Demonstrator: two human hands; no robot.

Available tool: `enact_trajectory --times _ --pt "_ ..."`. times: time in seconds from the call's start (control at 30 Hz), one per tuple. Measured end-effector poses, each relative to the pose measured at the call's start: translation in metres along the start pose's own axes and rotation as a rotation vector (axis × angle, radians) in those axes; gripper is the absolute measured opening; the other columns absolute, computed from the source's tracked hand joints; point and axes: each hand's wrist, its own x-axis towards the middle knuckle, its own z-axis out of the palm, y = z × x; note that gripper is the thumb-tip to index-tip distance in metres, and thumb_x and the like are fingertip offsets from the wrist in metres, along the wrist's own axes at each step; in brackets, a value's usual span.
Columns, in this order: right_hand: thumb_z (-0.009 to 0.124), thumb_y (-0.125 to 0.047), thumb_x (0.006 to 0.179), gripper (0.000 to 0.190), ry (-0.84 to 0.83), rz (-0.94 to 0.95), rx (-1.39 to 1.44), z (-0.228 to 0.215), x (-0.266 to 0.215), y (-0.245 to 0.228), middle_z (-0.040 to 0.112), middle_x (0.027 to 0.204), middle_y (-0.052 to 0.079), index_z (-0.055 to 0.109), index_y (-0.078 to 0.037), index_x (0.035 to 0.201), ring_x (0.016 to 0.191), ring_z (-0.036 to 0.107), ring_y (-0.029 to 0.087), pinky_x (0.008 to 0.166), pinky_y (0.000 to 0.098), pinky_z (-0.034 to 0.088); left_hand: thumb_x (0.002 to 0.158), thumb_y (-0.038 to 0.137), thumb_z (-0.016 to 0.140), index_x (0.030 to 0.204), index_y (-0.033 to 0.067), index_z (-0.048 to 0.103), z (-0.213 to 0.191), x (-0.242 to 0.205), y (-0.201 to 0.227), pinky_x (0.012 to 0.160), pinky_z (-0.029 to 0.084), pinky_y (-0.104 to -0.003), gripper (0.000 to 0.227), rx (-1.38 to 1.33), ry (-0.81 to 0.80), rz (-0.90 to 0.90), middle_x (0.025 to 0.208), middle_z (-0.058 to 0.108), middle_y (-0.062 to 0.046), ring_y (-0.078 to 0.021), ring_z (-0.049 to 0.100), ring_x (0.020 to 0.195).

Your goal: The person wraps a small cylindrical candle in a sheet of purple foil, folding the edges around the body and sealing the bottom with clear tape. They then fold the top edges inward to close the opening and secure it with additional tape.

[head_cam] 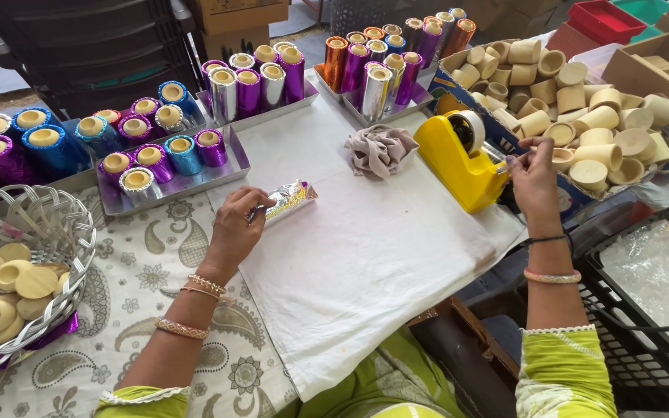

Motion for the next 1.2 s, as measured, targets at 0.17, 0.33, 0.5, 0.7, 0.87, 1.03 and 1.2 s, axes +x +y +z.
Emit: enact_trajectory --times 0.17,0.33,0.5,0.7,0.87,1.03,1.2 --pt "0.061 -0.003 0.106 0.025 0.024 0.056 0.295 0.012 -0.008 0.025 0.056 0.091 0.001 0.042 -0.005 0.122 0.079 0.058 0.008 0.074 0.0247 0.057 0.086 -0.007 0.064 0.099 0.005 0.075 -0.001 0.0 0.003 0.079 0.058 -0.032 0.021 -0.008 0.0 -0.01 0.111 0.07 -0.006 -0.0203 0.066 0.104" --pt "0.061 -0.003 0.107 0.022 0.068 0.086 0.569 0.028 -0.011 0.062 0.056 0.102 0.003 0.043 -0.005 0.119 0.086 0.059 0.009 0.081 0.0257 0.06 0.086 -0.007 0.064 0.098 0.005 0.075 0.0 0.0 -0.001 0.08 0.059 -0.031 0.02 -0.005 0.0 0.012 0.111 0.07 -0.006 -0.0201 0.066 0.105" --pt "0.062 -0.008 0.111 0.018 0.134 0.102 0.721 0.038 -0.018 0.075 0.062 0.109 0.007 0.046 -0.004 0.116 0.092 0.063 0.011 0.084 0.0279 0.059 0.086 -0.008 0.064 0.098 0.0048 0.075 0.0 0.0 -0.001 0.077 0.058 -0.032 0.021 0.003 0.001 0.013 0.11 0.07 -0.006 -0.0202 0.065 0.103" --pt "0.064 -0.011 0.111 0.016 0.132 0.163 0.896 0.044 -0.012 0.106 0.064 0.102 0.006 0.049 -0.004 0.113 0.084 0.063 0.012 0.078 0.0283 0.059 0.084 -0.008 0.065 0.095 0.0048 0.076 0.004 -0.001 -0.009 0.081 0.055 -0.034 0.02 0.052 0.041 0.085 0.105 0.071 -0.005 -0.0218 0.065 0.101" --pt "0.065 -0.013 0.112 0.016 0.153 0.133 0.869 0.047 -0.016 0.099 0.065 0.101 0.006 0.052 -0.004 0.112 0.082 0.062 0.012 0.077 0.0274 0.058 0.086 -0.008 0.064 0.093 0.0034 0.074 0.002 -0.002 -0.005 0.077 0.055 -0.033 0.017 0.018 0.049 0.07 0.106 0.071 -0.006 -0.021 0.065 0.099" --pt "0.065 -0.013 0.113 0.013 0.161 0.139 0.869 0.049 -0.02 0.091 0.065 0.101 0.004 0.056 -0.003 0.112 0.083 0.062 0.011 0.077 0.0255 0.057 0.088 -0.007 0.064 0.093 0.0028 0.073 0.0 0.0 0.0 0.071 0.054 -0.032 0.013 -0.028 0.024 0.024 0.104 0.07 -0.005 -0.0196 0.065 0.095" --pt "0.063 -0.013 0.113 0.012 0.249 0.126 0.82 0.059 -0.024 0.085 0.063 0.097 0.003 0.055 -0.004 0.11 0.078 0.056 0.008 0.074 0.0224 0.053 0.088 -0.007 0.064 0.094 0.003 0.072 0.001 0.0 -0.002 0.07 0.054 -0.031 0.013 -0.045 0.03 0.032 0.101 0.07 -0.005 -0.0174 0.064 0.091"
